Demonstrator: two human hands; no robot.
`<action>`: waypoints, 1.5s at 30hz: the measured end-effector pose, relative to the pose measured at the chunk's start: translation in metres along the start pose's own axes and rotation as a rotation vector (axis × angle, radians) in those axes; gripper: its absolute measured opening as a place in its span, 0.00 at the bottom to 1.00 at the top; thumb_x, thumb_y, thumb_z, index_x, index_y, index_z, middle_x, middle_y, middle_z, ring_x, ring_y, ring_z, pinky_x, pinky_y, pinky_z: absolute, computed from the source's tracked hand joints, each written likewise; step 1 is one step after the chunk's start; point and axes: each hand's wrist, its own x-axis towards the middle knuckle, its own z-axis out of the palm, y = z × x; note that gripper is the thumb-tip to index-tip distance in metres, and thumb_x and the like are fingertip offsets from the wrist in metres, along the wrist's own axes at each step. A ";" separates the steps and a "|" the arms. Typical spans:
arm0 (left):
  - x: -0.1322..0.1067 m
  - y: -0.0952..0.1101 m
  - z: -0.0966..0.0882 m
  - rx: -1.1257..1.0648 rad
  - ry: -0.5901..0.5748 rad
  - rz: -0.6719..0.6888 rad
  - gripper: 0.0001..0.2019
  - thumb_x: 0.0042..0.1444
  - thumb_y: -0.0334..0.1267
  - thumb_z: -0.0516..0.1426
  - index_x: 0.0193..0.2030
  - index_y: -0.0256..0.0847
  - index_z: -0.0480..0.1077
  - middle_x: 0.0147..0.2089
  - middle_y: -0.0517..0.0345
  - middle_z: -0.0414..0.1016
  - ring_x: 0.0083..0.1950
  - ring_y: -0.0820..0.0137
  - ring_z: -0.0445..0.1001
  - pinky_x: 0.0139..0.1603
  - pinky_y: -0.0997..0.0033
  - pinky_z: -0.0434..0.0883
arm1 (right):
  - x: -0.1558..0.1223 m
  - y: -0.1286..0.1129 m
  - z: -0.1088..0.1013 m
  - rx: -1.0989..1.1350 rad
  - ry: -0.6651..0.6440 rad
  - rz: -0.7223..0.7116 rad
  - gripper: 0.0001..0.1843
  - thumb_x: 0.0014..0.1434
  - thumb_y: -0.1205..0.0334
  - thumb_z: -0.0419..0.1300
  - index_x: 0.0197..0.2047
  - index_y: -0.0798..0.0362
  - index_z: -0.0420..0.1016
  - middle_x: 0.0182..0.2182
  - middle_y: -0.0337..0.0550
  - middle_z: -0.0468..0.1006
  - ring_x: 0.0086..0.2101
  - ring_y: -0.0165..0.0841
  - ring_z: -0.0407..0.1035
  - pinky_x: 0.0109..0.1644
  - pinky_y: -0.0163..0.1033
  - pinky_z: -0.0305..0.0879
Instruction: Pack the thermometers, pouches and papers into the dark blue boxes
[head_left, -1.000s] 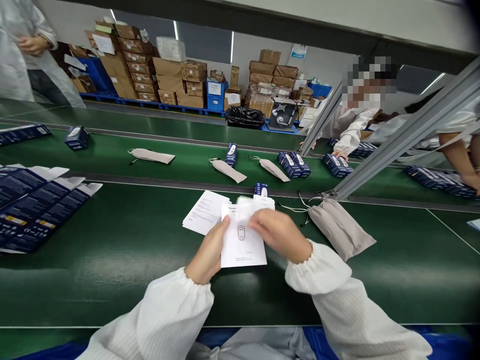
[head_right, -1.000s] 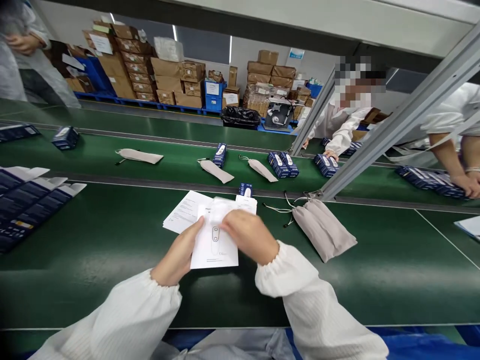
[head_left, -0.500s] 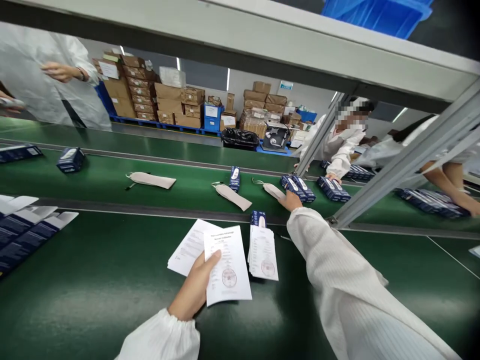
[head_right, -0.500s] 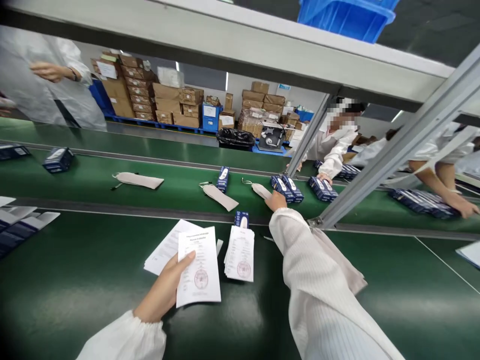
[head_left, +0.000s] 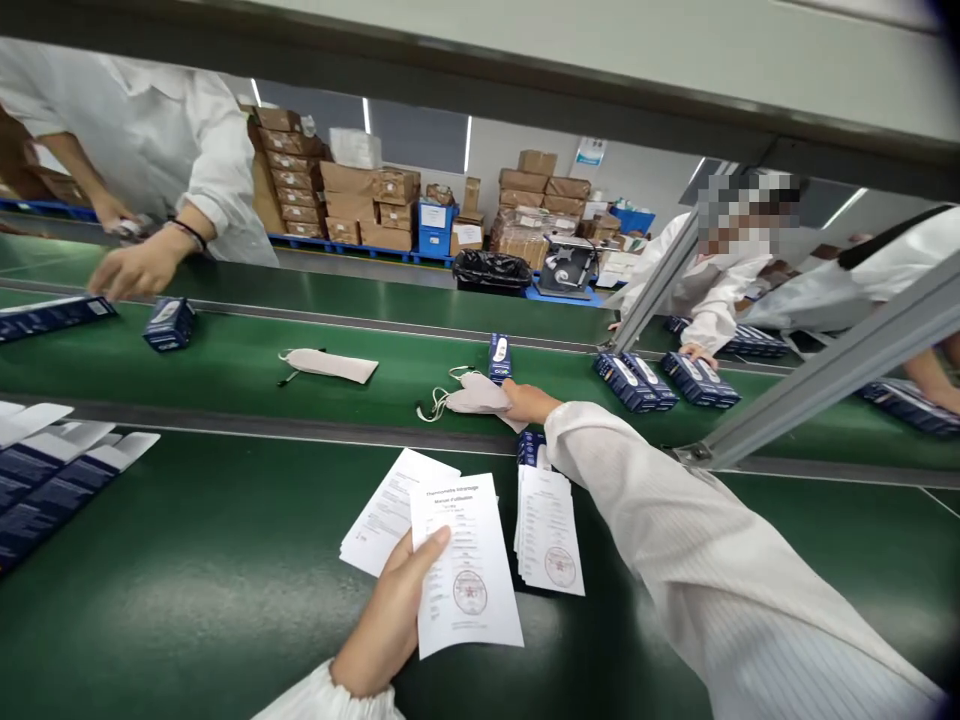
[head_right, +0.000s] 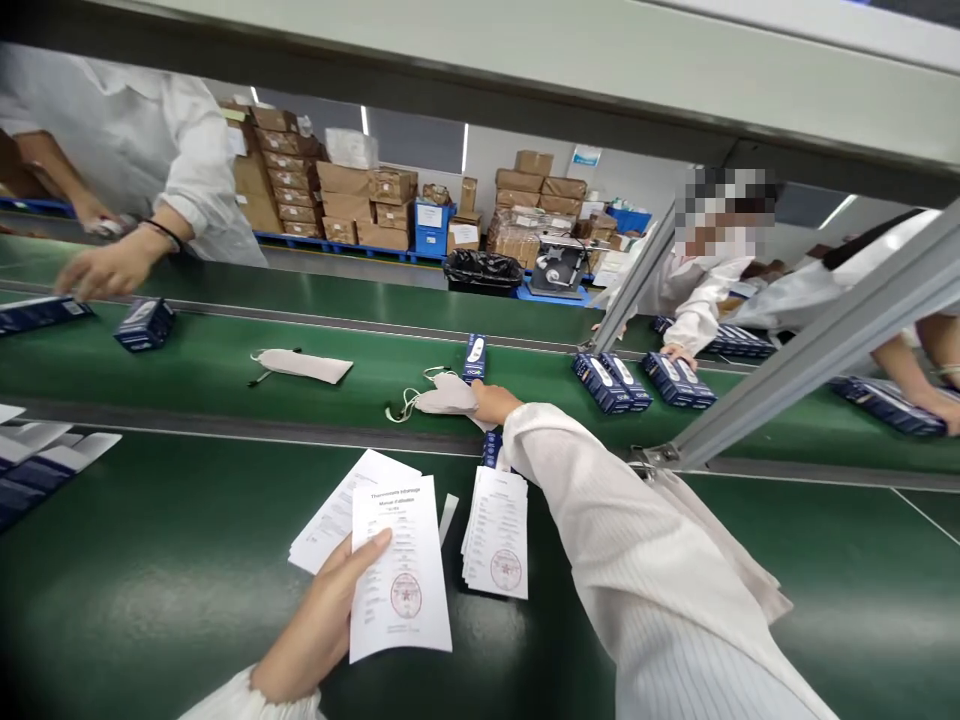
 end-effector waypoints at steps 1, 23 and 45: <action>-0.001 0.000 0.000 0.009 0.013 -0.003 0.27 0.55 0.41 0.60 0.61 0.39 0.61 0.53 0.43 0.75 0.52 0.51 0.75 0.48 0.56 0.74 | -0.005 0.000 -0.002 -0.004 -0.004 0.021 0.18 0.58 0.53 0.60 0.47 0.56 0.68 0.36 0.43 0.75 0.32 0.30 0.69 0.37 0.39 0.67; -0.013 -0.011 -0.004 -0.024 -0.188 0.165 0.22 0.54 0.38 0.60 0.56 0.34 0.67 0.53 0.41 0.75 0.55 0.52 0.72 0.56 0.54 0.68 | -0.339 0.063 0.109 -0.293 0.384 0.663 0.37 0.54 0.47 0.49 0.65 0.53 0.53 0.59 0.58 0.62 0.52 0.57 0.64 0.47 0.60 0.65; 0.006 0.040 -0.080 -0.201 -0.032 0.352 0.17 0.54 0.41 0.60 0.48 0.34 0.69 0.46 0.42 0.78 0.48 0.54 0.76 0.51 0.56 0.69 | 0.100 -0.208 0.013 -0.226 0.011 -0.233 0.18 0.65 0.59 0.51 0.55 0.54 0.67 0.51 0.50 0.73 0.49 0.37 0.68 0.53 0.42 0.62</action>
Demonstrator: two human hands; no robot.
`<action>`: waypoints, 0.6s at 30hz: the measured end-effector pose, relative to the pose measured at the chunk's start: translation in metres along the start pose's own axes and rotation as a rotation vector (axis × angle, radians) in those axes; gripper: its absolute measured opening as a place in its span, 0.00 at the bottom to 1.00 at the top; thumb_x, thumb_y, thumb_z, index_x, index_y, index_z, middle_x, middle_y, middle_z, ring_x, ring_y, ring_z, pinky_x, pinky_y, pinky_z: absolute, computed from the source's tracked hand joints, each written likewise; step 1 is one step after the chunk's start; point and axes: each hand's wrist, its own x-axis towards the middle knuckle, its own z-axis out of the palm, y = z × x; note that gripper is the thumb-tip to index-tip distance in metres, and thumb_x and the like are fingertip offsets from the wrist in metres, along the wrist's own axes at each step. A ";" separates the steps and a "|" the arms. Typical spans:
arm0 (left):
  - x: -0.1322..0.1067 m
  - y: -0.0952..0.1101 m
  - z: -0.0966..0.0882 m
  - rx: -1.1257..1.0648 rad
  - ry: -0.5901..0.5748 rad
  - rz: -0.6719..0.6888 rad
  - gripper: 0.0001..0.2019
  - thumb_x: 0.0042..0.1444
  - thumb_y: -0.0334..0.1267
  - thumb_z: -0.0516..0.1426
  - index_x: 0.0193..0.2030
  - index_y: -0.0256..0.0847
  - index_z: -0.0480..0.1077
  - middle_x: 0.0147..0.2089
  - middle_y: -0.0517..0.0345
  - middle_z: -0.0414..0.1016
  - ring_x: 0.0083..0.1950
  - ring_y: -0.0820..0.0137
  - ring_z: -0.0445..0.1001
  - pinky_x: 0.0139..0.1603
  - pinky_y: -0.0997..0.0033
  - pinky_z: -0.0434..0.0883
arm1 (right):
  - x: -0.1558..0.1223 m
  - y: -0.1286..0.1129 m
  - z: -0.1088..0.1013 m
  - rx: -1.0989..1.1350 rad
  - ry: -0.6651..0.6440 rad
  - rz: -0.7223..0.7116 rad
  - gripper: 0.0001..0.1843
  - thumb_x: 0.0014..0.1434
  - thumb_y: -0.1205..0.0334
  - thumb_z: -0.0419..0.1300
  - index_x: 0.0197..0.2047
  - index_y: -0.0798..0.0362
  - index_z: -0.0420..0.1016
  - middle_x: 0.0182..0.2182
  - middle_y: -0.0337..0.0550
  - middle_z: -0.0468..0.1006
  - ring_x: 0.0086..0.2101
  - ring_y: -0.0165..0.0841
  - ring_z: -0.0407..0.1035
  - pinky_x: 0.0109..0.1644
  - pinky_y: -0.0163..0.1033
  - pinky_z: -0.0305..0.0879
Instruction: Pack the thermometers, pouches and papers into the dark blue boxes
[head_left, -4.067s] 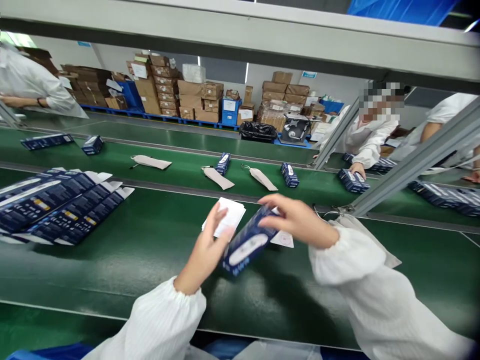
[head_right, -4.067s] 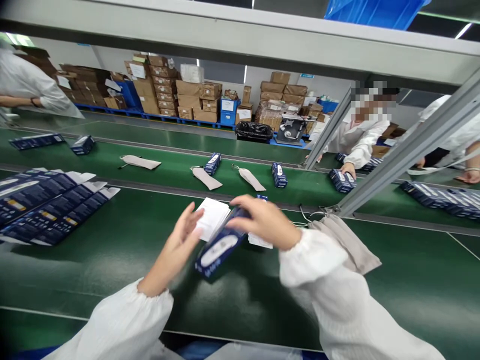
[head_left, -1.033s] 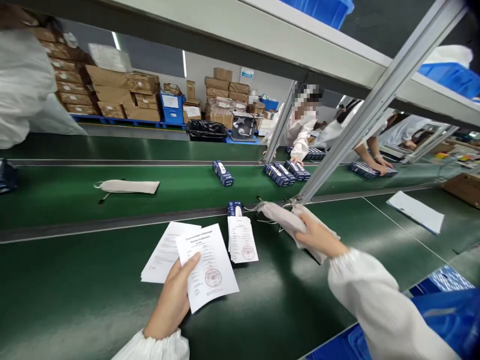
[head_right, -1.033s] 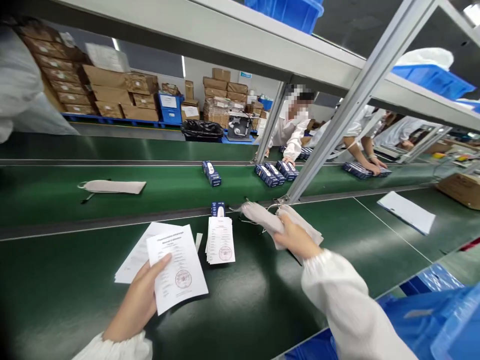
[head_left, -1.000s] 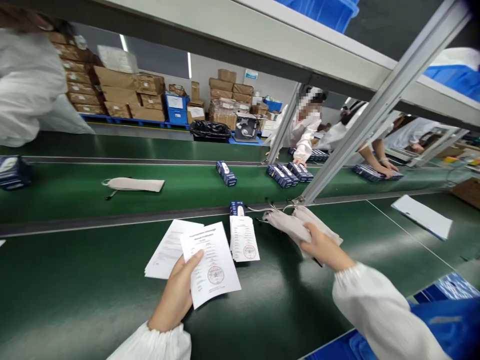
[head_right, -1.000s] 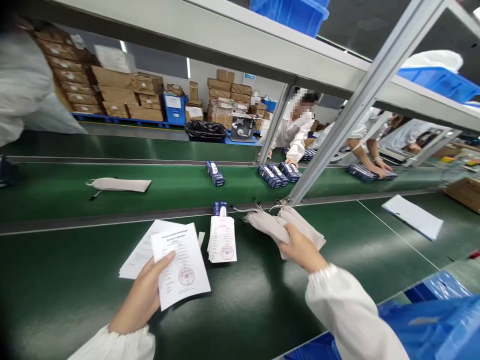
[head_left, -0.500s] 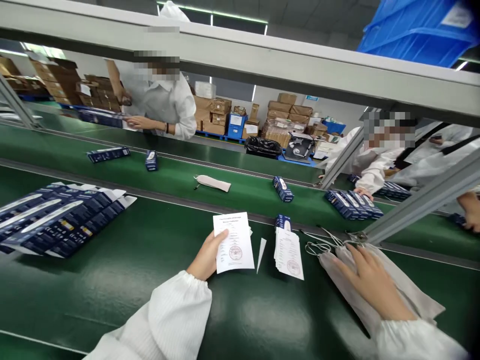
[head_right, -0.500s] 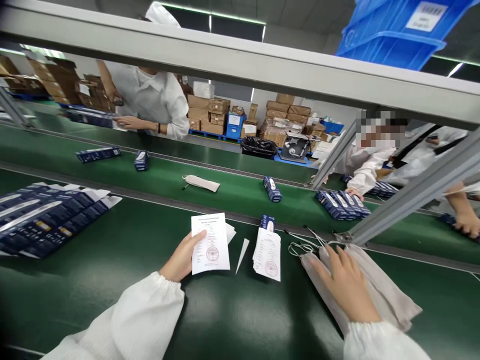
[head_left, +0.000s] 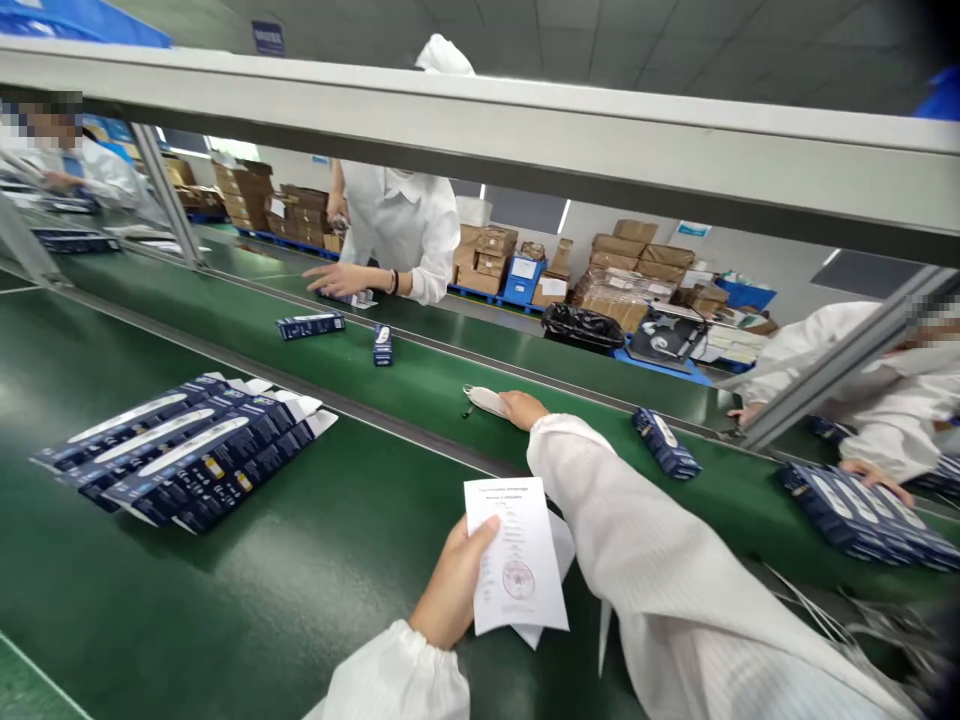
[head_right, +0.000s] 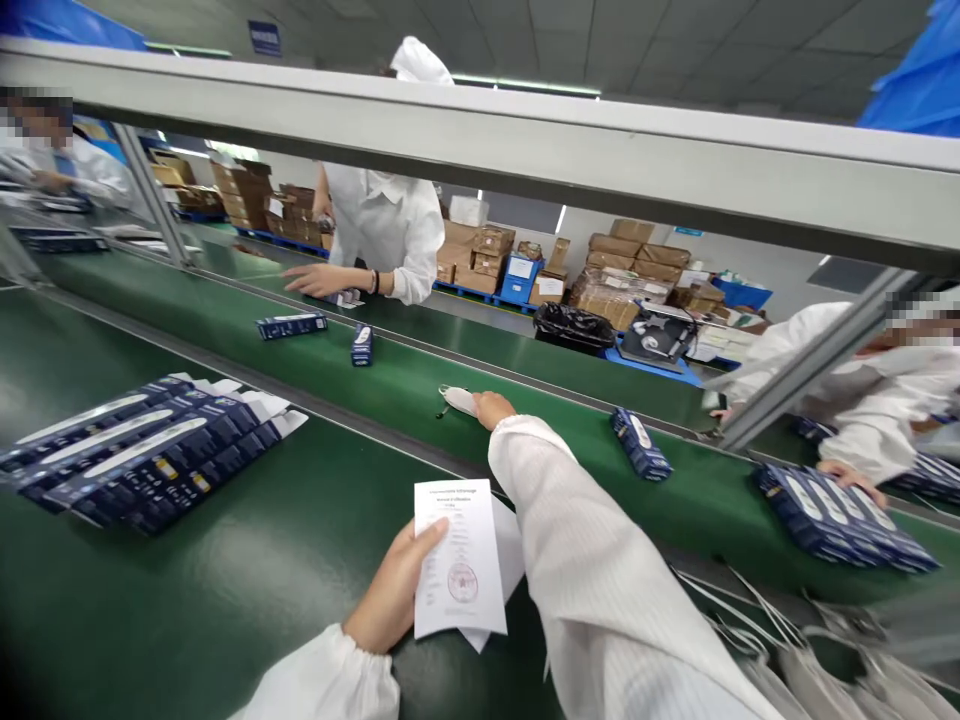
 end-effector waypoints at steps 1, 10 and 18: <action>0.000 0.000 -0.001 -0.014 0.004 0.004 0.17 0.54 0.42 0.61 0.48 0.34 0.70 0.47 0.42 0.78 0.48 0.55 0.76 0.52 0.56 0.69 | 0.009 -0.002 0.006 -0.009 -0.004 0.023 0.18 0.65 0.57 0.51 0.55 0.55 0.67 0.50 0.50 0.73 0.47 0.36 0.69 0.51 0.43 0.64; 0.001 0.004 -0.001 -0.033 -0.033 0.026 0.20 0.54 0.45 0.60 0.50 0.34 0.70 0.49 0.41 0.77 0.50 0.54 0.75 0.53 0.54 0.68 | -0.019 0.004 -0.016 -0.178 -0.005 0.032 0.18 0.54 0.64 0.60 0.49 0.59 0.70 0.49 0.58 0.69 0.49 0.44 0.63 0.49 0.44 0.61; -0.043 0.035 0.033 0.516 -0.079 0.666 0.15 0.54 0.37 0.60 0.49 0.43 0.74 0.71 0.57 0.50 0.71 0.57 0.47 0.69 0.65 0.46 | -0.178 -0.014 -0.104 -0.301 0.229 -0.370 0.17 0.50 0.76 0.51 0.43 0.54 0.68 0.39 0.48 0.75 0.44 0.40 0.65 0.52 0.46 0.52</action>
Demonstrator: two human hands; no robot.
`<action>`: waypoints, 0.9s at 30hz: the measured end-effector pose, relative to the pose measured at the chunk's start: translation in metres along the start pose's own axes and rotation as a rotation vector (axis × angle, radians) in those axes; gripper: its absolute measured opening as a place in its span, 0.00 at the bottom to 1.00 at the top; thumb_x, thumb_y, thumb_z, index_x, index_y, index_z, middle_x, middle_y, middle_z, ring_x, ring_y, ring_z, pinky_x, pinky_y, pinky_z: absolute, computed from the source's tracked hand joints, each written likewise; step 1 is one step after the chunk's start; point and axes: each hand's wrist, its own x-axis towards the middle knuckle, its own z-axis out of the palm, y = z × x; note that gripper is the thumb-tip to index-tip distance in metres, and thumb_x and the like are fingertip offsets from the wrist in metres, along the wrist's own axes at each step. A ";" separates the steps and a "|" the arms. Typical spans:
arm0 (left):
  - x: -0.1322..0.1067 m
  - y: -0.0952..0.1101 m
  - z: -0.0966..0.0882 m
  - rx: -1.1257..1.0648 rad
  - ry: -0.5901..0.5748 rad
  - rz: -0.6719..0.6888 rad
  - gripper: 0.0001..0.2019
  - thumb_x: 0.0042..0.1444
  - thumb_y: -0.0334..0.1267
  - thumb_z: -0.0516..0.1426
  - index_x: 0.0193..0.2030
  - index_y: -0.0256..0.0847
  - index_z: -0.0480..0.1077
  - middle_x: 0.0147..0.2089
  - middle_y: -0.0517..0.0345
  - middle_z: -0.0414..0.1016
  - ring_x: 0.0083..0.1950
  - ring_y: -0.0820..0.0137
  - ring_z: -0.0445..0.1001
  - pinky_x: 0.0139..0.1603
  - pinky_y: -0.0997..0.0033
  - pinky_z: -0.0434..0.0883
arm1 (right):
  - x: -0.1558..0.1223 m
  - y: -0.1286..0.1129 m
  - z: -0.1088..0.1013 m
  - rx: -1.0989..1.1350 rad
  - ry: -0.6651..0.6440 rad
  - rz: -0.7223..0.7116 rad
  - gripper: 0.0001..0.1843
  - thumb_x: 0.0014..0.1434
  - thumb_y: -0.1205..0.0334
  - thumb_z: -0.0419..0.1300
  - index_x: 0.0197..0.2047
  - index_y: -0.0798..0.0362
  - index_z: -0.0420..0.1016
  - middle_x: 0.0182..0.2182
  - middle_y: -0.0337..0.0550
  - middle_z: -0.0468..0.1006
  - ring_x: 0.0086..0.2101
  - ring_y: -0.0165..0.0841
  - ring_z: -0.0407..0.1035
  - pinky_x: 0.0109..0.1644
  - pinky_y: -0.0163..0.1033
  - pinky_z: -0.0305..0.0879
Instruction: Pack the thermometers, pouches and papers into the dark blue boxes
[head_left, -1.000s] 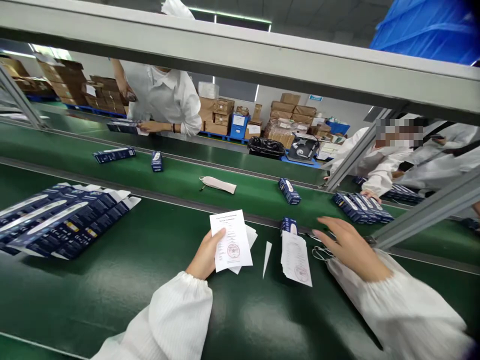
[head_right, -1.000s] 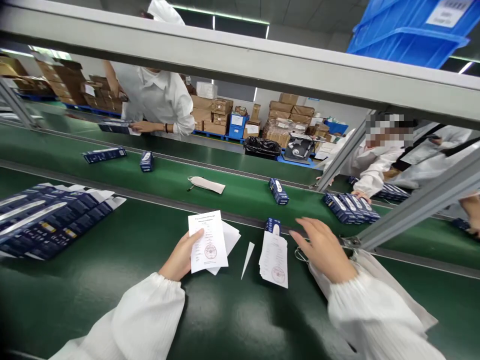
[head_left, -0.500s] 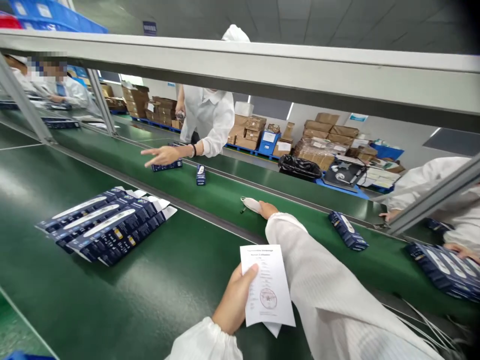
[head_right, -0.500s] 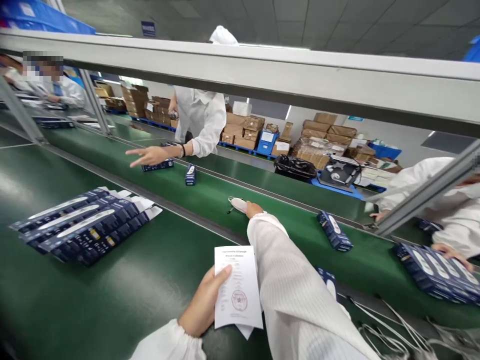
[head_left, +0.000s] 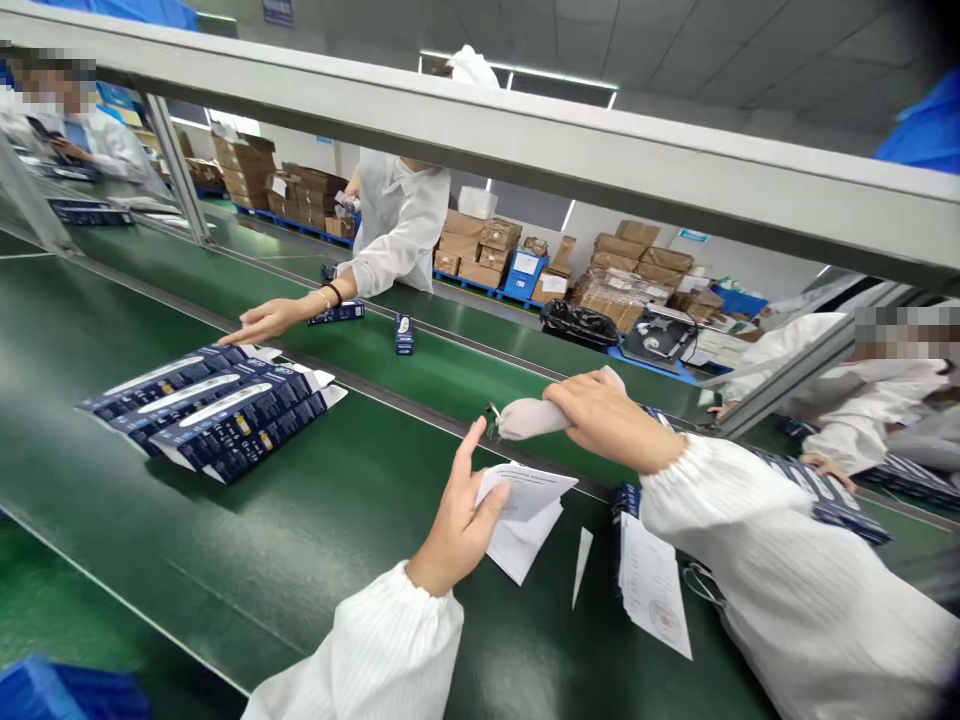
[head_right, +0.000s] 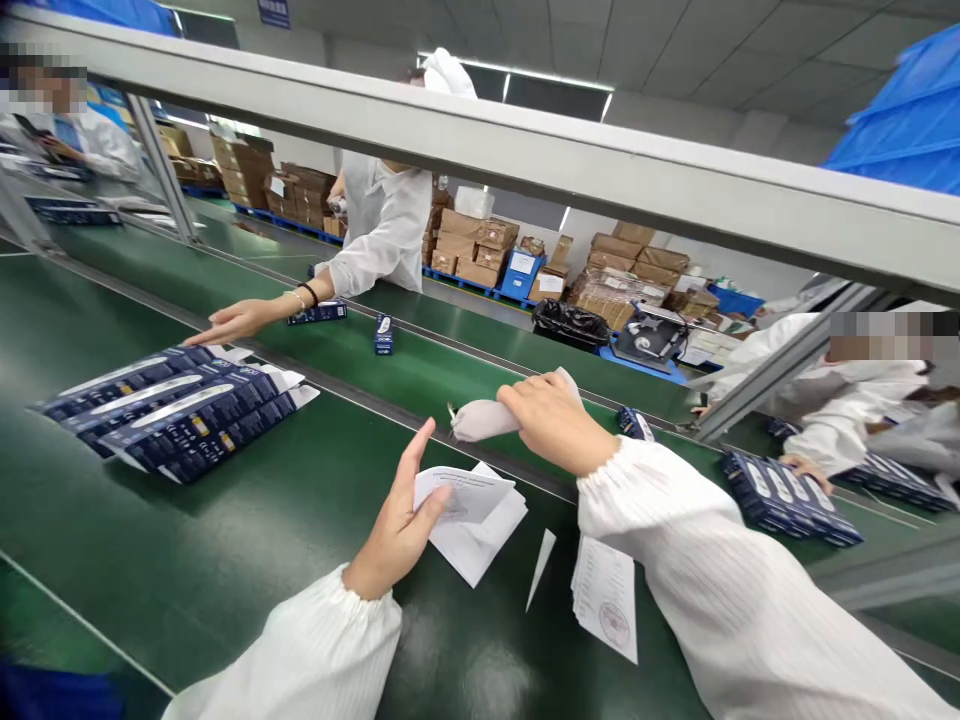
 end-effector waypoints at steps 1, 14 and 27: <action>0.000 0.007 0.002 0.087 -0.038 0.067 0.11 0.54 0.37 0.60 0.44 0.42 0.76 0.72 0.59 0.45 0.72 0.57 0.43 0.69 0.64 0.44 | -0.015 -0.006 -0.012 0.001 0.031 -0.043 0.17 0.50 0.77 0.51 0.42 0.53 0.68 0.37 0.46 0.75 0.42 0.40 0.66 0.52 0.46 0.52; -0.045 0.022 0.029 -0.426 -0.356 -0.645 0.20 0.57 0.44 0.57 0.54 0.35 0.69 0.47 0.43 0.77 0.47 0.55 0.76 0.47 0.58 0.70 | -0.112 -0.096 0.006 1.661 0.235 0.612 0.21 0.52 0.50 0.62 0.48 0.48 0.69 0.41 0.41 0.77 0.41 0.40 0.71 0.41 0.42 0.67; -0.072 -0.005 0.044 -0.547 0.079 -0.503 0.23 0.60 0.51 0.51 0.56 0.38 0.68 0.57 0.49 0.72 0.60 0.60 0.68 0.61 0.64 0.63 | -0.111 -0.180 0.043 1.099 0.398 0.680 0.28 0.59 0.54 0.55 0.62 0.44 0.56 0.56 0.46 0.67 0.54 0.43 0.62 0.58 0.51 0.61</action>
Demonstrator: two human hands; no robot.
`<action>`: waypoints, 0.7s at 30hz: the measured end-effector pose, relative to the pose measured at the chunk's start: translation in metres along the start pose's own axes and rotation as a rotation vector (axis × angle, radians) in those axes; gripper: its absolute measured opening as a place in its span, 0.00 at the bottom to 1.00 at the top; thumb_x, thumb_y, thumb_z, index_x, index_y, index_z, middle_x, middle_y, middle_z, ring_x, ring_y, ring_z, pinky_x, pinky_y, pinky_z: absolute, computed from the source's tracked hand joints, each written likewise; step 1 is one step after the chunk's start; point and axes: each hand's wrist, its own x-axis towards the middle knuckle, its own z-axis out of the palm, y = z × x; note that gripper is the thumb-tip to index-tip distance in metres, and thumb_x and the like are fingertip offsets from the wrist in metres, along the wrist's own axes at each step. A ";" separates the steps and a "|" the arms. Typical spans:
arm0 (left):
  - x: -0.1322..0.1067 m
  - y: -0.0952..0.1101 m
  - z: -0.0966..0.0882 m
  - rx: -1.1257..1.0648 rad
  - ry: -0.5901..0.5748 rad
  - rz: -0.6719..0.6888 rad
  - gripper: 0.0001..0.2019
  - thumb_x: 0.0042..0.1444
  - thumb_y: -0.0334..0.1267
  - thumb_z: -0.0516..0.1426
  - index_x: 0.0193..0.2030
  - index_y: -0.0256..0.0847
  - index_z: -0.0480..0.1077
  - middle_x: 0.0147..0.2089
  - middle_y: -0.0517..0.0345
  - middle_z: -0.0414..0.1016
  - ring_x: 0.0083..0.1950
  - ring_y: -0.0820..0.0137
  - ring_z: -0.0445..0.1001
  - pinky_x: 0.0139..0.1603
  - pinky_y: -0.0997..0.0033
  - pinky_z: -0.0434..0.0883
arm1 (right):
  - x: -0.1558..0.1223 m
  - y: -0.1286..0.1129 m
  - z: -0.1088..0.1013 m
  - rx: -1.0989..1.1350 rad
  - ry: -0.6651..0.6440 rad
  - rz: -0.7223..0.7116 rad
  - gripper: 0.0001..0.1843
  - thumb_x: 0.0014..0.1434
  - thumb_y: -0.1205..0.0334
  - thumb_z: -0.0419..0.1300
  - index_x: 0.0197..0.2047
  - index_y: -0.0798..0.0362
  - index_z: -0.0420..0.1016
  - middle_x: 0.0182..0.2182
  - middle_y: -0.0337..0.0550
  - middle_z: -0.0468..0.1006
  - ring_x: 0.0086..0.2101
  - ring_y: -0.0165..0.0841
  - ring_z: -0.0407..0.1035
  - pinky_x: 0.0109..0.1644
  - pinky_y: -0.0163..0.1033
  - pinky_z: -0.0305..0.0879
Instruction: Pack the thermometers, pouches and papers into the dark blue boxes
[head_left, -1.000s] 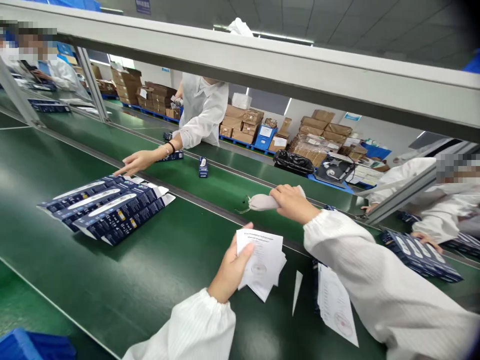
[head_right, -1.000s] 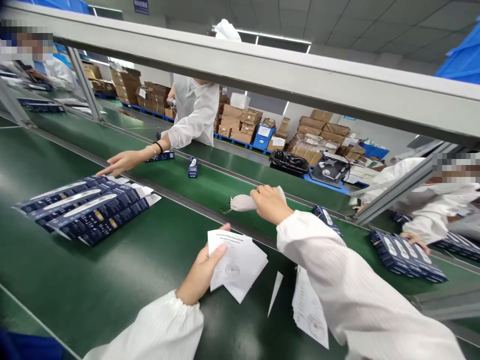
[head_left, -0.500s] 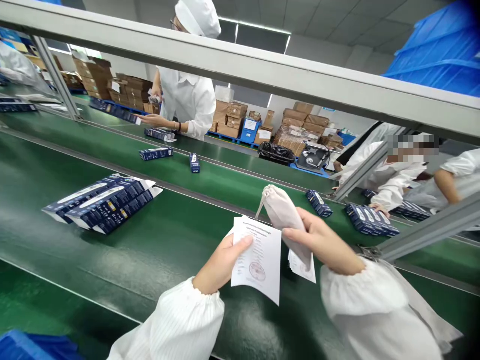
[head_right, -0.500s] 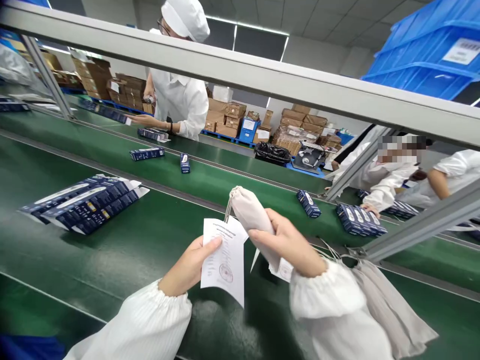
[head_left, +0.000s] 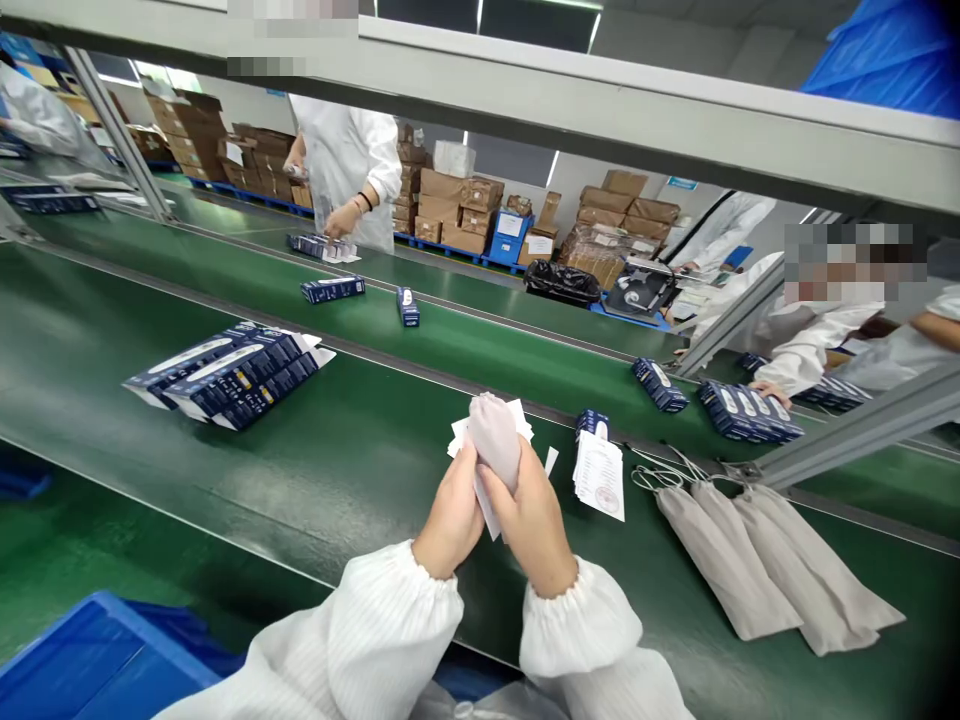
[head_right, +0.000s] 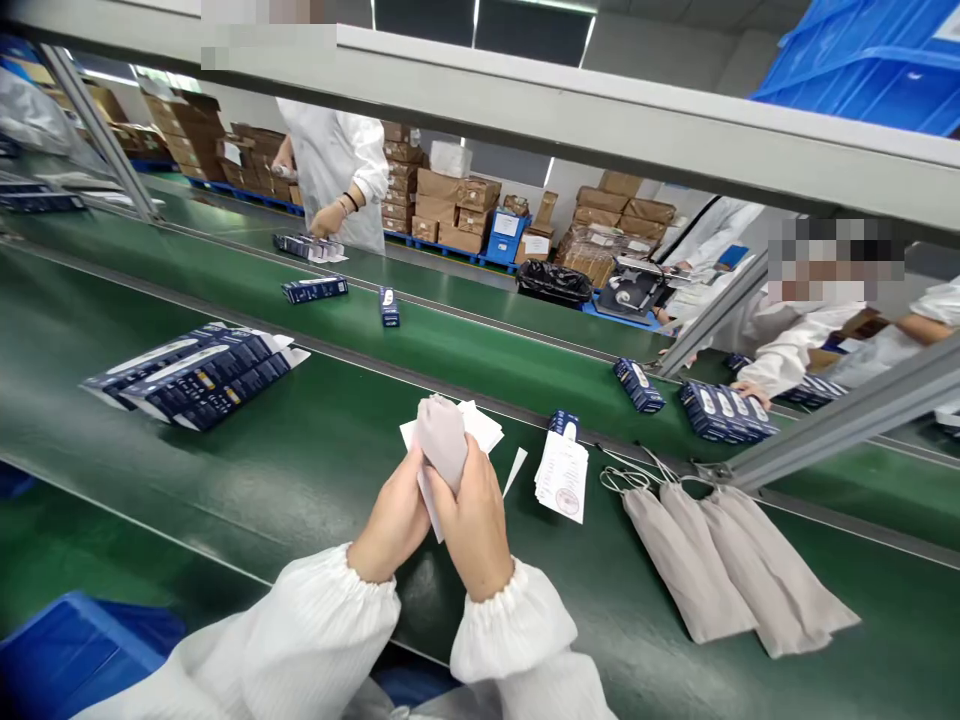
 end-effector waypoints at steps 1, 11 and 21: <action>-0.002 -0.001 0.003 -0.009 -0.033 0.005 0.23 0.61 0.51 0.51 0.57 0.39 0.67 0.59 0.50 0.70 0.62 0.61 0.65 0.63 0.65 0.62 | -0.003 0.003 0.007 -0.066 0.027 -0.023 0.29 0.60 0.55 0.54 0.64 0.45 0.53 0.57 0.48 0.65 0.55 0.44 0.61 0.58 0.52 0.60; -0.016 0.010 -0.005 0.149 -0.126 0.010 0.27 0.59 0.40 0.57 0.64 0.46 0.57 0.62 0.51 0.66 0.63 0.58 0.64 0.64 0.57 0.60 | -0.015 0.018 -0.009 -0.232 0.040 -0.093 0.34 0.60 0.52 0.54 0.66 0.52 0.51 0.62 0.55 0.58 0.60 0.48 0.55 0.61 0.58 0.57; -0.020 0.028 -0.055 0.346 -0.173 0.133 0.26 0.63 0.46 0.50 0.66 0.47 0.51 0.61 0.51 0.66 0.62 0.61 0.64 0.63 0.56 0.60 | -0.006 -0.022 0.027 0.045 -0.299 0.006 0.25 0.56 0.61 0.56 0.58 0.51 0.64 0.45 0.46 0.77 0.43 0.41 0.74 0.45 0.44 0.71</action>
